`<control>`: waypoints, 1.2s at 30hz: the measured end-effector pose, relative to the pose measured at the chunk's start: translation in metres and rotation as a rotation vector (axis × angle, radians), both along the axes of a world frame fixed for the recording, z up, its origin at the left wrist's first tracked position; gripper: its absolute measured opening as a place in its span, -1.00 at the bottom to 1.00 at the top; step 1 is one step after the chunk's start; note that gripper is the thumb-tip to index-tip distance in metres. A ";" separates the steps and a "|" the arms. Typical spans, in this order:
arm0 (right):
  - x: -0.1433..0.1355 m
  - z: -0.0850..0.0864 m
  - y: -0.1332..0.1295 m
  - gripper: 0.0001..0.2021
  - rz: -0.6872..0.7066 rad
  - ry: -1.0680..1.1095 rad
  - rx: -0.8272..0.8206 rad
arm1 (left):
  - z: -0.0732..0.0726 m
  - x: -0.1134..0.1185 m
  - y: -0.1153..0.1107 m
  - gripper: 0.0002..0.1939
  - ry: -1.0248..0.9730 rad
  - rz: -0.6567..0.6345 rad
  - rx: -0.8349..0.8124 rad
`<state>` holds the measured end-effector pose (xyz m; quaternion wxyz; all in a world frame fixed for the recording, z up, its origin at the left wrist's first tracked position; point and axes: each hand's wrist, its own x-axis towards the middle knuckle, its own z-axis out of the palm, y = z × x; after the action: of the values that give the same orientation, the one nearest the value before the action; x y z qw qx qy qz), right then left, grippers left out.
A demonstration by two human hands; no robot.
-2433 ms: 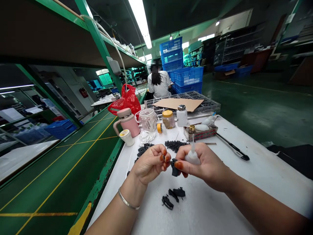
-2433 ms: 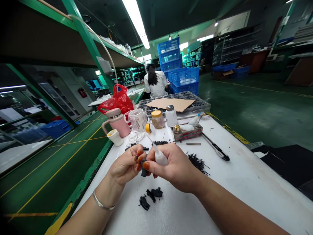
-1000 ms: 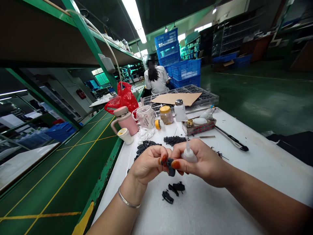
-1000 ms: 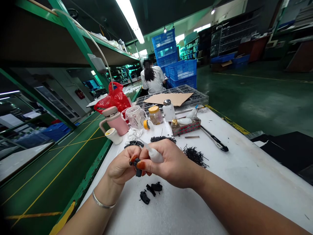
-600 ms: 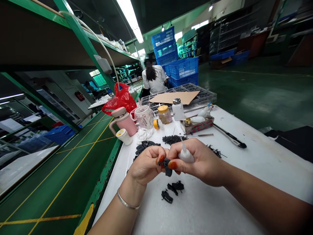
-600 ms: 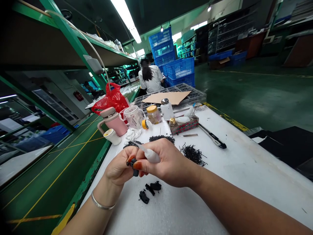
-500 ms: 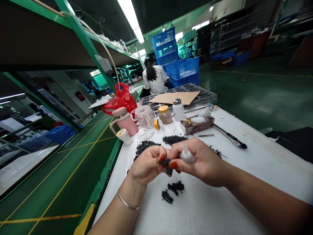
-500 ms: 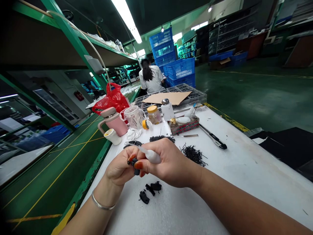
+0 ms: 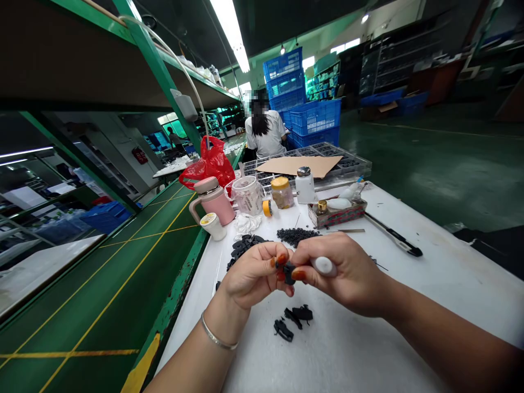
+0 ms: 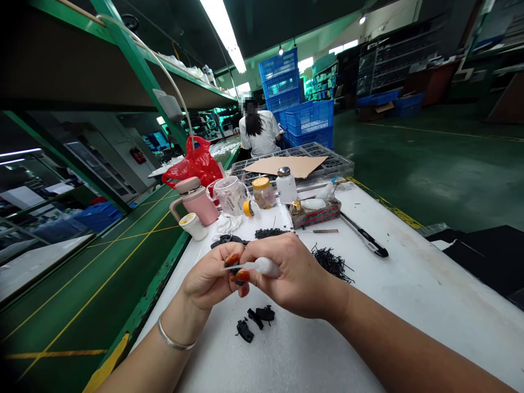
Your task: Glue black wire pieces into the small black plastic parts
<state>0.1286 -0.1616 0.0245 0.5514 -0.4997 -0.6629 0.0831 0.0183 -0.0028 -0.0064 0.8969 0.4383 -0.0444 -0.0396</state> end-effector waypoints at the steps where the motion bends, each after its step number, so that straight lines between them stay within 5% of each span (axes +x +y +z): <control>1: 0.000 0.000 0.000 -0.89 -0.009 -0.012 -0.001 | 0.000 0.000 0.000 -0.82 0.002 -0.004 -0.002; 17: 0.003 -0.004 0.001 -0.91 -0.072 -0.115 -0.011 | 0.002 -0.001 -0.001 -0.79 0.057 0.014 0.041; 36: 0.014 -0.005 0.002 -0.88 -0.172 -0.542 -0.048 | 0.005 -0.002 0.003 -0.69 0.234 0.131 0.216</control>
<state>0.1425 -0.1593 0.0194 0.3472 -0.5710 -0.7391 -0.0847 0.0165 0.0003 -0.0013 0.8442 0.5266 0.0937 -0.0365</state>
